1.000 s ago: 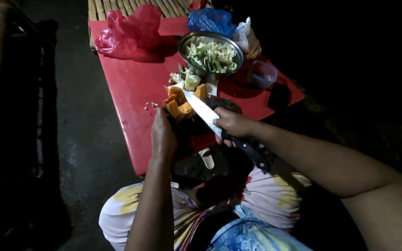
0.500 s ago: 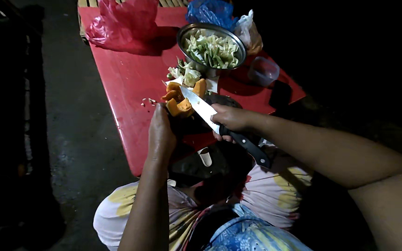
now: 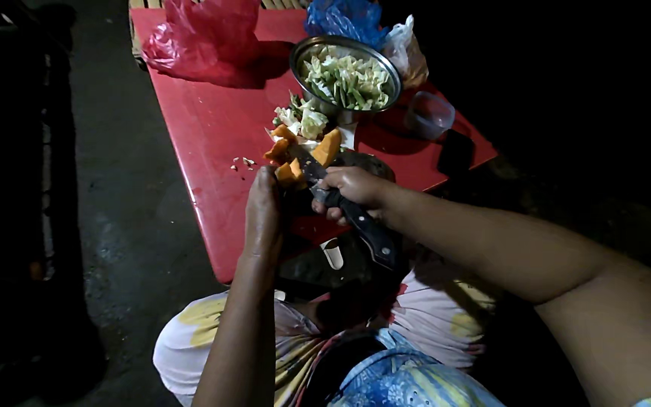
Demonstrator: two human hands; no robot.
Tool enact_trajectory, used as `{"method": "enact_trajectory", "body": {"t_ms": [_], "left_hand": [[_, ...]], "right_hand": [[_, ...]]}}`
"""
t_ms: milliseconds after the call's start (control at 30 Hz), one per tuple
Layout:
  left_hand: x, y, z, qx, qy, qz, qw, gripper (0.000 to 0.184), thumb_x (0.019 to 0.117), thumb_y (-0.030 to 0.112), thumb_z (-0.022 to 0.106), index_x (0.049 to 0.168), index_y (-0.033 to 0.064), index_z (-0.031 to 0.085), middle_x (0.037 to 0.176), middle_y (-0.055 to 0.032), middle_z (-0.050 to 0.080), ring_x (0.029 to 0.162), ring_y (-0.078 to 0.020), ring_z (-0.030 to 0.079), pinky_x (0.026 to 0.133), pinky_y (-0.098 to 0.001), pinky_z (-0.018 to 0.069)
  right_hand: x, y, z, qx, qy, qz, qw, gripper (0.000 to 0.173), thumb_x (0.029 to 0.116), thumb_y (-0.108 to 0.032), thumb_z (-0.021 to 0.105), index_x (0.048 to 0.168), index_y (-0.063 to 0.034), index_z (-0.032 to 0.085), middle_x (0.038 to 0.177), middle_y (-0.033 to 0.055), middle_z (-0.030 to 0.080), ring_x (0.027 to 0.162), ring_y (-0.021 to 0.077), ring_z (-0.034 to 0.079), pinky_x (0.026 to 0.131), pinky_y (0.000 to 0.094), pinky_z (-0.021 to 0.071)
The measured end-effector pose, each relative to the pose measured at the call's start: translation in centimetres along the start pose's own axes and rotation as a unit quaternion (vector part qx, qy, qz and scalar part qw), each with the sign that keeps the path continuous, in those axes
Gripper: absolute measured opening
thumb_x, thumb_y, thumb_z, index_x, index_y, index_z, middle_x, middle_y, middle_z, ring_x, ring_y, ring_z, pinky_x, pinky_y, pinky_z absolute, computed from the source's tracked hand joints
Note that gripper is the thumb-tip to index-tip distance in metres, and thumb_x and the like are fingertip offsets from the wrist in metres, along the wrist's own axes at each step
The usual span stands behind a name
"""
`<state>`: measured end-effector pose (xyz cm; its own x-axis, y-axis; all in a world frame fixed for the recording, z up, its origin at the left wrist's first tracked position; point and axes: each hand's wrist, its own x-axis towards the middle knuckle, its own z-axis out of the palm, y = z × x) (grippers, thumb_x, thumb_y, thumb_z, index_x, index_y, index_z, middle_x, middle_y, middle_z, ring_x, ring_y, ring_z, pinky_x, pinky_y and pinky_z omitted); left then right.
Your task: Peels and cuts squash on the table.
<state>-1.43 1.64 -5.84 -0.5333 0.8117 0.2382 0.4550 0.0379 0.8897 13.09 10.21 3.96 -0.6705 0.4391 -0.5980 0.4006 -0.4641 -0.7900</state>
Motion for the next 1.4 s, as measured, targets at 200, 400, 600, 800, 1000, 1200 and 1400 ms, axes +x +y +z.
{"method": "enact_trajectory", "body": {"t_ms": [200, 400, 600, 800, 1000, 1200, 1400], "left_hand": [[0.9, 0.3, 0.2, -0.209, -0.015, -0.125, 0.970, 0.053, 0.1119, 0.047, 0.020, 0.122, 0.0096, 0.057, 0.094, -0.0059, 0.063, 0.081, -0.0158, 0.064, 0.072, -0.0374, 0.0565], [0.8, 1.2, -1.2, 0.130, -0.017, 0.014, 0.991, 0.052, 0.0987, 0.013, 0.068, 0.143, -0.0012, 0.043, 0.120, -0.0222, 0.067, 0.105, -0.0334, 0.070, 0.095, -0.0542, 0.0558], [0.7, 0.8, -1.2, 0.083, 0.019, -0.015, 0.996, 0.045, 0.1023, 0.010, 0.060, 0.142, -0.0015, 0.042, 0.115, -0.0228, 0.067, 0.098, -0.0306, 0.070, 0.090, -0.0493, 0.0569], [1.0, -0.7, -3.7, -0.107, 0.145, -0.024, 0.983, 0.057, 0.1015, 0.019, 0.061, 0.148, -0.0029, 0.035, 0.130, -0.0189, 0.058, 0.109, -0.0200, 0.066, 0.094, -0.0376, 0.0575], [-0.1, 1.1, -6.6, -0.186, 0.186, 0.007, 0.965, 0.050, 0.1001, 0.013, 0.060, 0.141, -0.0014, 0.034, 0.117, -0.0082, 0.056, 0.099, -0.0114, 0.065, 0.089, -0.0310, 0.0588], [-1.9, 2.1, -7.8, -0.206, 0.170, 0.004, 0.964, 0.047, 0.1029, 0.014, 0.057, 0.142, 0.0027, 0.033, 0.118, -0.0059, 0.057, 0.100, -0.0120, 0.067, 0.089, -0.0325, 0.0601], [-1.9, 2.0, -5.8, -0.173, 0.114, 0.011, 0.978, 0.054, 0.1020, 0.015, 0.057, 0.147, -0.0011, 0.032, 0.127, -0.0111, 0.056, 0.108, -0.0128, 0.064, 0.094, -0.0323, 0.0573]], "right_hand": [[1.6, -2.3, 1.3, -0.055, 0.029, -0.043, 0.997, 0.020, 0.1126, -0.018, 0.030, 0.123, -0.0082, 0.044, 0.073, 0.0065, 0.061, 0.048, 0.0091, 0.052, 0.043, 0.0200, 0.0427], [-0.2, -5.4, -3.5, -0.297, 0.022, -0.062, 0.953, 0.031, 0.1124, -0.019, 0.033, 0.141, -0.0116, 0.041, 0.073, 0.0115, 0.063, 0.045, 0.0146, 0.054, 0.041, 0.0249, 0.0463], [-3.9, -3.6, -7.1, -0.373, 0.071, -0.145, 0.914, 0.033, 0.1142, -0.027, 0.032, 0.145, -0.0160, 0.040, 0.076, 0.0104, 0.064, 0.048, 0.0166, 0.057, 0.043, 0.0275, 0.0487], [-4.9, 0.7, -11.9, -0.491, 0.052, -0.164, 0.854, 0.034, 0.1134, -0.027, 0.038, 0.142, -0.0136, 0.051, 0.090, 0.0085, 0.068, 0.062, 0.0169, 0.063, 0.056, 0.0348, 0.0546], [-2.3, 2.5, -9.9, -0.633, -0.010, -0.187, 0.751, 0.029, 0.1103, -0.030, 0.048, 0.133, -0.0197, 0.062, 0.100, 0.0085, 0.072, 0.089, 0.0260, 0.070, 0.080, 0.0545, 0.0557], [1.4, 0.7, -11.6, -0.668, 0.080, -0.159, 0.722, 0.035, 0.1122, -0.030, 0.041, 0.141, -0.0173, 0.056, 0.114, 0.0206, 0.070, 0.106, 0.0438, 0.068, 0.086, 0.0677, 0.0511], [3.2, 1.7, -13.9, -0.601, 0.183, -0.180, 0.757, 0.039, 0.1122, -0.028, 0.041, 0.145, -0.0128, 0.054, 0.141, 0.0231, 0.055, 0.114, 0.0442, 0.064, 0.090, 0.0659, 0.0514]]}}
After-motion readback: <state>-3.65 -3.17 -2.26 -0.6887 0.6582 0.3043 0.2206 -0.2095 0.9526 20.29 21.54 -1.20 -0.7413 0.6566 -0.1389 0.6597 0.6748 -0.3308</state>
